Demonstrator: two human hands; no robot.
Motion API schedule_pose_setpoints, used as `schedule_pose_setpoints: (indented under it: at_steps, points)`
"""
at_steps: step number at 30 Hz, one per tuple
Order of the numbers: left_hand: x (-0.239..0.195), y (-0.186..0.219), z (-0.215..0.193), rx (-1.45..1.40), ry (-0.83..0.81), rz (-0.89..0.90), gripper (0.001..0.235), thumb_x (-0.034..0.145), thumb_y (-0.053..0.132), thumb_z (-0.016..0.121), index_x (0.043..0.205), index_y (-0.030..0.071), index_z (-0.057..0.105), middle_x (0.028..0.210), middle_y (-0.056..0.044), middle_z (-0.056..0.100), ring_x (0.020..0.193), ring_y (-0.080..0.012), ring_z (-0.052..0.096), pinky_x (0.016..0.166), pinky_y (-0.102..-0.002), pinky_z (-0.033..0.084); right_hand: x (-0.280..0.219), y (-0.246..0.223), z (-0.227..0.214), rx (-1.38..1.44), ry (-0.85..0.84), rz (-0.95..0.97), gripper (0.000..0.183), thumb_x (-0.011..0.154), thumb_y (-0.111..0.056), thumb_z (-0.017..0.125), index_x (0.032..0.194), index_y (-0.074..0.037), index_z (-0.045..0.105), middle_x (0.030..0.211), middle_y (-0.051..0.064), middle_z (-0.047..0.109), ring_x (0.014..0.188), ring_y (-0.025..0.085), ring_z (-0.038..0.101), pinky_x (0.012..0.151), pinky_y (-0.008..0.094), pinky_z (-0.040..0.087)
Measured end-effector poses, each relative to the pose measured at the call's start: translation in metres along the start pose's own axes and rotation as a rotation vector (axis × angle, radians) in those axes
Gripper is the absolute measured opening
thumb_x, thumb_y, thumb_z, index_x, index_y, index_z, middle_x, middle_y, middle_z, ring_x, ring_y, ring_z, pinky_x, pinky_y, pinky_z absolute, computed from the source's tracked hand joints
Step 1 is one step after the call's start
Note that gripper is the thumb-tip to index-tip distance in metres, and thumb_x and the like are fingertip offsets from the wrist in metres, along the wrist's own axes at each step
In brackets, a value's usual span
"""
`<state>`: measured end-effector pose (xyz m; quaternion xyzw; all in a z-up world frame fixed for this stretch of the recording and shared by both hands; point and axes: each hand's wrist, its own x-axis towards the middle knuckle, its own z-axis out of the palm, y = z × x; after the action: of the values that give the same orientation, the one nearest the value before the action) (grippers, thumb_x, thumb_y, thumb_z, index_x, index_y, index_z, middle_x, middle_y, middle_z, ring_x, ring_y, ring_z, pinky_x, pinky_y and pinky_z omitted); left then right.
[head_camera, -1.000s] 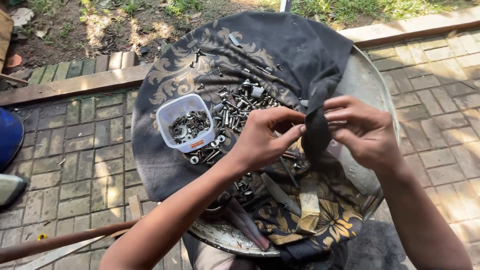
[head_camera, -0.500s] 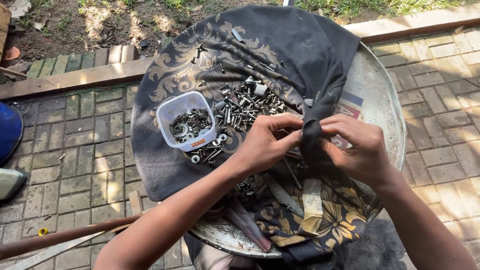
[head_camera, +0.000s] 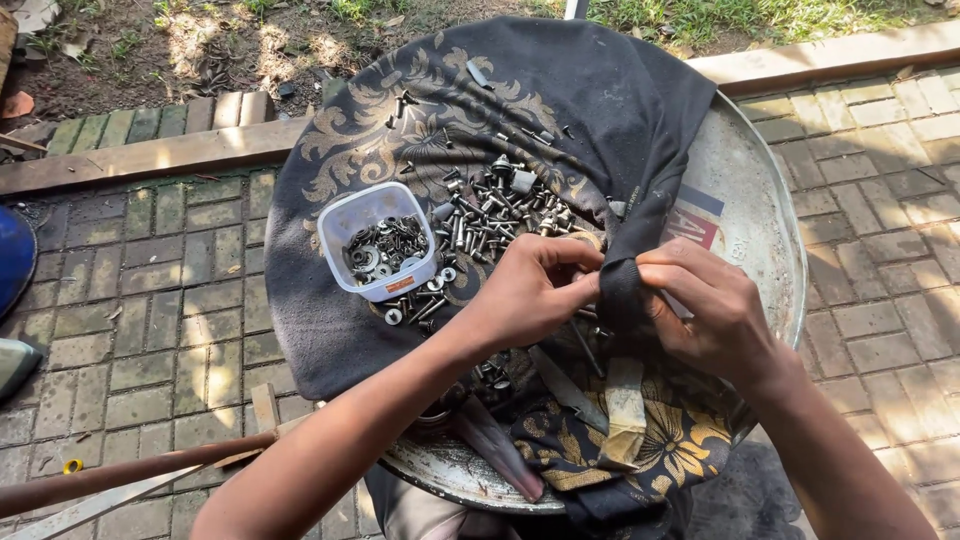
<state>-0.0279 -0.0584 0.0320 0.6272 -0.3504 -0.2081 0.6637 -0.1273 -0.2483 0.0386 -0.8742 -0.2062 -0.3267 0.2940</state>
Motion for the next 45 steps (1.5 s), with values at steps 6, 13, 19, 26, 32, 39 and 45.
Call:
schedule_pose_setpoints:
  at_steps: [6, 13, 19, 26, 32, 39, 45]
  points:
    - [0.003, -0.019, 0.006, -0.142, 0.042, 0.020, 0.016, 0.091, 0.006, 0.070, 0.106, 0.007, 0.078, 0.077, -0.006, 0.070, 0.077, -0.0072, 0.060, 0.064, -0.026, 0.056, 0.006, -0.006, -0.002, 0.053, 0.012, 0.109, 0.006, 0.093, 0.001, 0.071, 0.098, 0.000, 0.074, 0.094, 0.013, 0.076, 0.079, 0.033, 0.073, 0.069, 0.041, 0.058]
    - [-0.001, -0.002, 0.009, -0.142, 0.037, 0.015, 0.019, 0.091, 0.001, 0.068, 0.106, 0.001, 0.077, 0.085, -0.014, 0.076, 0.083, -0.0138, 0.068, 0.072, -0.031, 0.060, 0.003, -0.007, -0.001, 0.002, 0.054, -0.039, 0.010, 0.084, 0.005, 0.080, 0.092, 0.000, 0.076, 0.093, 0.014, 0.076, 0.078, 0.035, 0.072, 0.070, 0.043, 0.059]
    - [-0.004, -0.003, 0.010, -0.097, 0.021, 0.029, 0.016, 0.091, 0.006, 0.073, 0.106, 0.005, 0.078, 0.086, -0.010, 0.077, 0.085, -0.0102, 0.069, 0.073, -0.031, 0.060, 0.006, -0.005, -0.007, 0.160, 0.039, 0.082, 0.004, 0.084, 0.000, 0.080, 0.086, -0.001, 0.077, 0.084, 0.011, 0.075, 0.069, 0.027, 0.071, 0.065, 0.038, 0.059]
    - [-0.005, 0.006, 0.007, 0.166, 0.064, 0.388, 0.012, 0.088, 0.006, 0.075, 0.100, 0.008, 0.075, 0.082, -0.007, 0.075, 0.076, -0.0202, 0.075, 0.071, -0.035, 0.061, 0.008, -0.002, -0.009, 0.410, 0.019, 0.185, 0.006, 0.087, -0.003, 0.075, 0.089, 0.002, 0.077, 0.082, 0.015, 0.076, 0.070, 0.025, 0.072, 0.065, 0.037, 0.059]
    - [-0.006, 0.027, 0.004, 0.385, 0.045, 0.631, 0.014, 0.090, -0.001, 0.074, 0.102, 0.001, 0.067, 0.091, -0.013, 0.071, 0.080, -0.0270, 0.071, 0.073, -0.036, 0.059, -0.007, 0.007, -0.012, 0.465, 0.064, 0.280, 0.010, 0.089, -0.003, 0.072, 0.095, 0.005, 0.072, 0.089, 0.016, 0.074, 0.081, 0.024, 0.072, 0.076, 0.034, 0.060]
    - [-0.012, 0.031, -0.006, 0.423, 0.066, 0.629, 0.027, 0.087, -0.004, 0.080, 0.111, 0.000, 0.069, 0.106, -0.014, 0.075, 0.103, -0.0261, 0.075, 0.100, -0.035, 0.062, -0.017, 0.015, -0.015, 0.395, 0.261, 0.435, 0.003, 0.087, -0.001, 0.060, 0.089, 0.001, 0.061, 0.084, 0.011, 0.061, 0.083, 0.021, 0.058, 0.079, 0.031, 0.048]
    - [-0.003, 0.028, -0.017, 0.541, 0.079, 0.732, 0.023, 0.084, -0.013, 0.078, 0.104, -0.007, 0.068, 0.103, -0.023, 0.076, 0.093, -0.0304, 0.078, 0.090, -0.031, 0.068, -0.026, 0.034, -0.018, 0.091, 0.462, 0.597, 0.011, 0.091, -0.002, 0.051, 0.095, 0.004, 0.059, 0.085, 0.009, 0.057, 0.076, 0.018, 0.053, 0.065, 0.032, 0.047]
